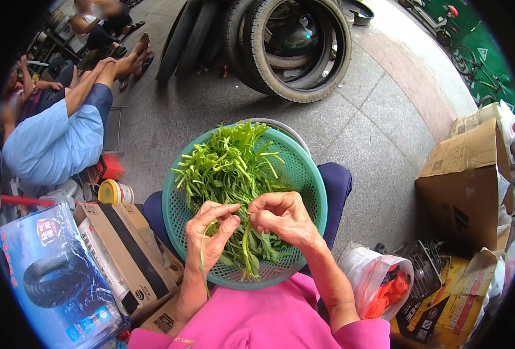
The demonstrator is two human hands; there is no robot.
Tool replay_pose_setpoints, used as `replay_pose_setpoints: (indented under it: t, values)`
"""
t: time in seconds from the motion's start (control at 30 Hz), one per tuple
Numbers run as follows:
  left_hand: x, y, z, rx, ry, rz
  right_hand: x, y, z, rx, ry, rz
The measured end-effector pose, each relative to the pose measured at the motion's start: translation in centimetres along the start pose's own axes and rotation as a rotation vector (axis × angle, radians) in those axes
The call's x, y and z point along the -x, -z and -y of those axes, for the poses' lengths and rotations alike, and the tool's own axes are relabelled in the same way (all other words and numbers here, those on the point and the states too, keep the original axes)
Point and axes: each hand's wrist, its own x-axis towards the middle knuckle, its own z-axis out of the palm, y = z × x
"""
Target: The person sits on the floor and picks through a basket of green leafy vegetables, snapping off stems and separating leaves by hand. The prepared greens are placed back into the basket.
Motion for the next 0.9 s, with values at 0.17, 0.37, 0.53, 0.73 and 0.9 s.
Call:
replay_pose_setpoints:
  t: [0.17,0.37,0.53,0.73,0.9]
  values:
    - [-0.1,0.3,0.8,0.094,0.072,0.104,-0.1,-0.4,-0.4,-0.019,-0.028,-0.004]
    - [0.2,0.5,0.4,0.276,0.293,0.132,-0.3,-0.8,-1.0,-0.022,-0.064,0.011]
    - [0.2,0.3,1.2,0.223,0.234,0.023,-0.5,-1.6,-1.2,-0.101,0.0,-0.085]
    - [1.3,-0.2,1.8,0.137,0.255,0.053,-0.7,-1.2,-2.0,-0.033,0.026,-0.092]
    - [1.0,0.8,1.7,0.525,0.496,-0.007,-0.8,-0.3,-2.5,0.032,0.088,-0.29]
